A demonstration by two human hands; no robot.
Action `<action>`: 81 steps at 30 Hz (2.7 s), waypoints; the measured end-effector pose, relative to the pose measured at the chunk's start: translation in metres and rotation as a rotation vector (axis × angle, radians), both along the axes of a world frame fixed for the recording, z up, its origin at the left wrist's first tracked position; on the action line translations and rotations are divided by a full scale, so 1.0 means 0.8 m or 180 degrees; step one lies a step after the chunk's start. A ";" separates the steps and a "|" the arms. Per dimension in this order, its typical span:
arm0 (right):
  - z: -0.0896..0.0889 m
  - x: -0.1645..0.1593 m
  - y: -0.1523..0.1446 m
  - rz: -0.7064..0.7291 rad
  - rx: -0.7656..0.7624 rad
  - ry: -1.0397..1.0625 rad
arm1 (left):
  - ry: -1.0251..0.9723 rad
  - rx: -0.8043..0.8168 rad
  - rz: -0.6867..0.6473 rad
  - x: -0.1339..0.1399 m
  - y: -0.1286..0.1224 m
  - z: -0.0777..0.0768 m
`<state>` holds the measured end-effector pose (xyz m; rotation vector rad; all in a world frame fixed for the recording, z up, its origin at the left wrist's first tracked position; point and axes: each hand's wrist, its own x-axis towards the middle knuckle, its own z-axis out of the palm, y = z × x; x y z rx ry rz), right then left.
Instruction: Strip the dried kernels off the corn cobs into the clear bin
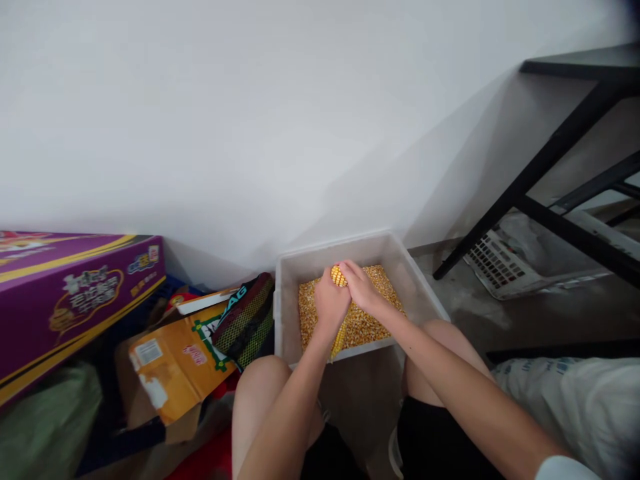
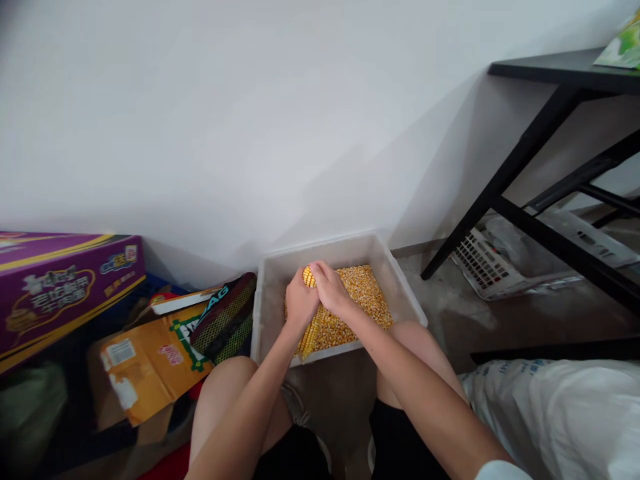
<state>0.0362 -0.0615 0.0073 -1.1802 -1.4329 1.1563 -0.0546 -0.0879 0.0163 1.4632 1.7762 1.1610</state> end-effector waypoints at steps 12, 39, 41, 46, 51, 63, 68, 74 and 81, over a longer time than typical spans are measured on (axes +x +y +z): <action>-0.012 0.009 0.007 -0.0063 -0.0062 -0.0127 | 0.0106 0.0097 -0.0020 0.011 0.001 -0.011; 0.025 0.094 -0.006 0.1044 0.0926 -0.2689 | 0.2783 -0.0155 -0.1776 -0.015 0.007 0.013; 0.026 0.092 -0.014 0.0989 0.1080 -0.2918 | 0.2906 -0.0039 -0.1846 -0.017 0.007 0.013; 0.032 0.087 -0.032 0.0895 0.1110 -0.3424 | 0.3090 0.0073 -0.2063 -0.018 0.004 0.011; 0.031 0.080 -0.035 0.0866 0.0976 -0.3544 | 0.3168 -0.0051 -0.2130 -0.016 0.005 0.008; 0.005 0.062 -0.016 0.0989 0.0710 -0.3626 | 0.3185 -0.0501 -0.2120 -0.022 0.017 -0.016; -0.003 0.074 -0.001 0.1151 0.0690 -0.3063 | 0.3174 -0.0553 -0.2110 -0.027 0.018 -0.017; 0.003 0.096 0.012 0.1582 0.0009 -0.1906 | 0.2864 -0.0610 -0.2151 -0.029 0.019 -0.014; 0.003 0.098 0.016 0.1392 -0.0635 -0.1393 | 0.2929 -0.0478 -0.2144 -0.030 0.019 -0.009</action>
